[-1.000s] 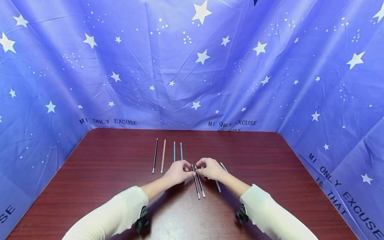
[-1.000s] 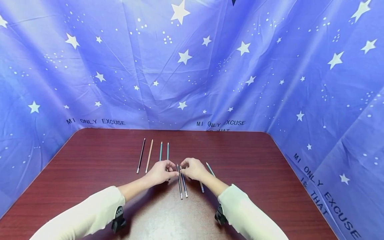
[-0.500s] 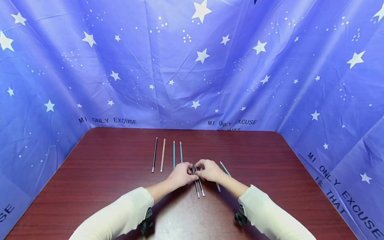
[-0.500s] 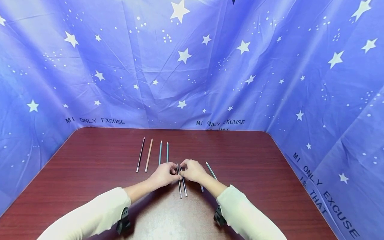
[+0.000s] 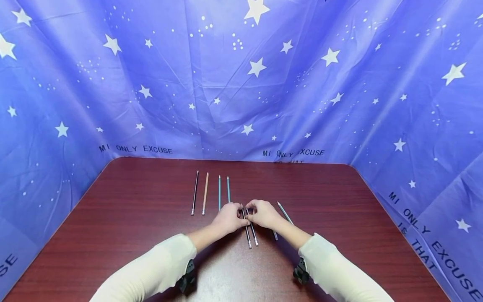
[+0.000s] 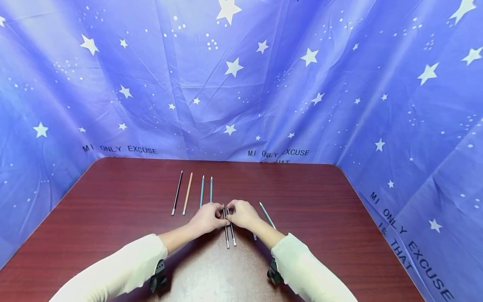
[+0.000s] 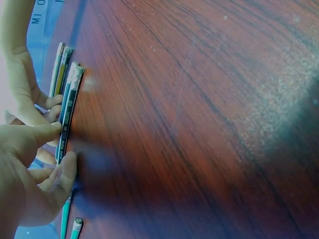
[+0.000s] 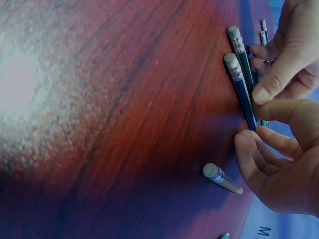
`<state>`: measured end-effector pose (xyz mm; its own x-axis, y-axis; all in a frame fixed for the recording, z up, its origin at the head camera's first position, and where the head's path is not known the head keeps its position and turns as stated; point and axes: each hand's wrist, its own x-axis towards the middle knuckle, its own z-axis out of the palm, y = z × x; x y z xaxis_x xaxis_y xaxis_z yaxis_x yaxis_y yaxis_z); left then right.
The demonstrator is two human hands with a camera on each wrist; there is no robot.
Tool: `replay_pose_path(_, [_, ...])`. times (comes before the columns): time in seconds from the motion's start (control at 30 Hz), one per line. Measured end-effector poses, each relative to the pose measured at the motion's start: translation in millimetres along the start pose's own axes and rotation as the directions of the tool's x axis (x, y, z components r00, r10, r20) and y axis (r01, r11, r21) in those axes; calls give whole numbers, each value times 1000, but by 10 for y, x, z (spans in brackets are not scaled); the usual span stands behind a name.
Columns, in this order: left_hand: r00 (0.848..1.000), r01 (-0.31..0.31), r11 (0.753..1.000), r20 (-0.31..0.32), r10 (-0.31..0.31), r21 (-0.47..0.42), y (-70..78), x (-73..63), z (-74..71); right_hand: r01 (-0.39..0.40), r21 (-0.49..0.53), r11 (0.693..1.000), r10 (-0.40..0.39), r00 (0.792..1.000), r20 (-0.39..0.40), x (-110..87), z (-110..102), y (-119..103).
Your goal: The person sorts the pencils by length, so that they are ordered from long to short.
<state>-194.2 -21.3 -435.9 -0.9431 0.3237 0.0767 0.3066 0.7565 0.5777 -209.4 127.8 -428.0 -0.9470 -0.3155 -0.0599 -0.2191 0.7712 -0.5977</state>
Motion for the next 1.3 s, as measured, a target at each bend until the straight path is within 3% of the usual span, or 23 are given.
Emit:
replay_pose_path(0.23, [1000,24,998,11,-25,63,40,2,-3,-2,-2,1000,2,1000,17,12,-5,25])
replay_pose_path(0.47, [998,55,996,28,-57,71,65,14,-8,8,-1,1000,-8,1000,27,1,-21,0])
replay_pose_path(0.7, [995,95,995,37,-95,7,80,13,-5,7,-61,998,-6,1000,10,3,-3,-5])
replay_pose_path(1.3, [984,177,970,56,-170,-165,68,-11,-14,-14,6,1000,14,999,30,-18,14,-10])
